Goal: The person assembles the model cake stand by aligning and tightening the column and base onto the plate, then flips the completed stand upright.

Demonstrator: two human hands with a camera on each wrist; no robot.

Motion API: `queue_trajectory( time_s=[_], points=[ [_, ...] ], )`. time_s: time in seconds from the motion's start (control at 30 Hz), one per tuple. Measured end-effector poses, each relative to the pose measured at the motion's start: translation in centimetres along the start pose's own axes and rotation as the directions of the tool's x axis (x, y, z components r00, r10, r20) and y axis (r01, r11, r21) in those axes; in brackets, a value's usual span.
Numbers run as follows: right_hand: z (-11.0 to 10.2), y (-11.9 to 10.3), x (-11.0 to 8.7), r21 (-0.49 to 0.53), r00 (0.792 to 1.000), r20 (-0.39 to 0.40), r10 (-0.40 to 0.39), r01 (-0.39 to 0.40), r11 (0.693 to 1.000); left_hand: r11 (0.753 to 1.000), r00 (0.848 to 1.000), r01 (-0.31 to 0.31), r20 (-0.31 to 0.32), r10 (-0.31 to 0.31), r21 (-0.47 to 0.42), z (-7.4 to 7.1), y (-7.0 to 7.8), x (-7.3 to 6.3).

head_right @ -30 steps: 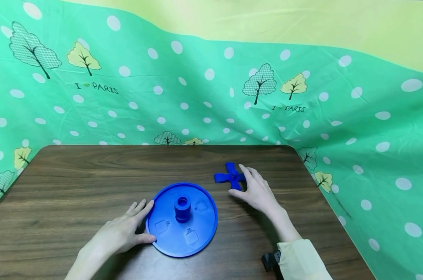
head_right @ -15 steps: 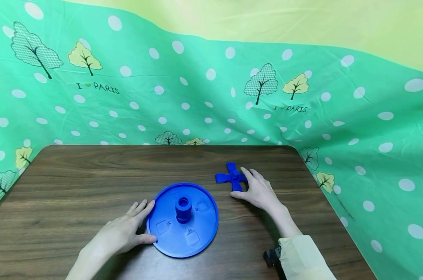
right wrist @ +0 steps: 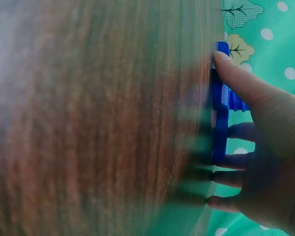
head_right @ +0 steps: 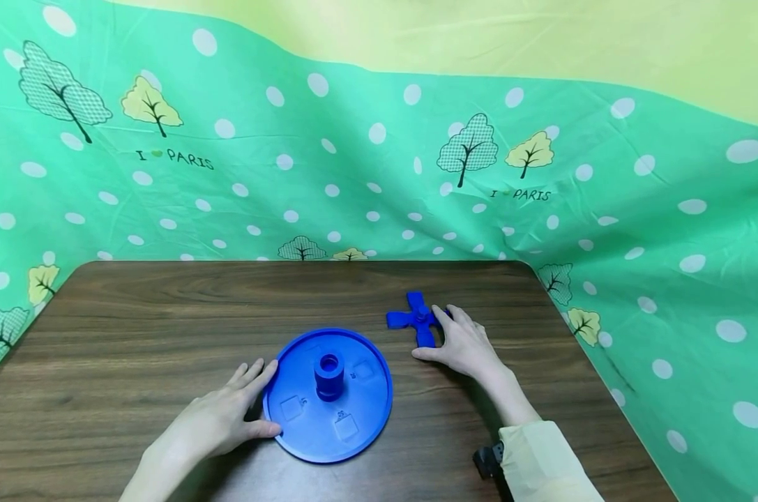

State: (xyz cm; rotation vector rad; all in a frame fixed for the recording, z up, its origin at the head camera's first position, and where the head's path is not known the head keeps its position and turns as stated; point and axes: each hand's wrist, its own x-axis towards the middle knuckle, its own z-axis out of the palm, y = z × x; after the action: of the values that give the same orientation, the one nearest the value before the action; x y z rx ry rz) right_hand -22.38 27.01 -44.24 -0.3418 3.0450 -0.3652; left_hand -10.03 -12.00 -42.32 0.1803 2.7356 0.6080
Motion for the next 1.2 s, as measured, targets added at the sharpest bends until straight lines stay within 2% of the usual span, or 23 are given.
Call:
queue_trajectory(
  time_s=[0.53, 0.8, 1.2],
  points=[
    [0.14, 0.16, 0.06, 0.005, 0.999, -0.046, -0.008, 0.008, 1.0, 1.0, 1.0, 0.002, 0.007, -0.002, 0.001, -0.03, 0.06, 0.03],
    [-0.13, 0.12, 0.11, 0.055, 0.998, -0.07, 0.004, 0.0, 0.998, 1.0, 1.0, 0.009, 0.014, -0.009, -0.003, 0.1, -0.14, 0.07],
    [-0.77, -0.61, 0.47, 0.102, 0.989, -0.149, 0.002, 0.013, 0.995, 1.0, 1.0, 0.006, 0.008, -0.006, 0.003, 0.11, -0.05, 0.06]
  ],
)
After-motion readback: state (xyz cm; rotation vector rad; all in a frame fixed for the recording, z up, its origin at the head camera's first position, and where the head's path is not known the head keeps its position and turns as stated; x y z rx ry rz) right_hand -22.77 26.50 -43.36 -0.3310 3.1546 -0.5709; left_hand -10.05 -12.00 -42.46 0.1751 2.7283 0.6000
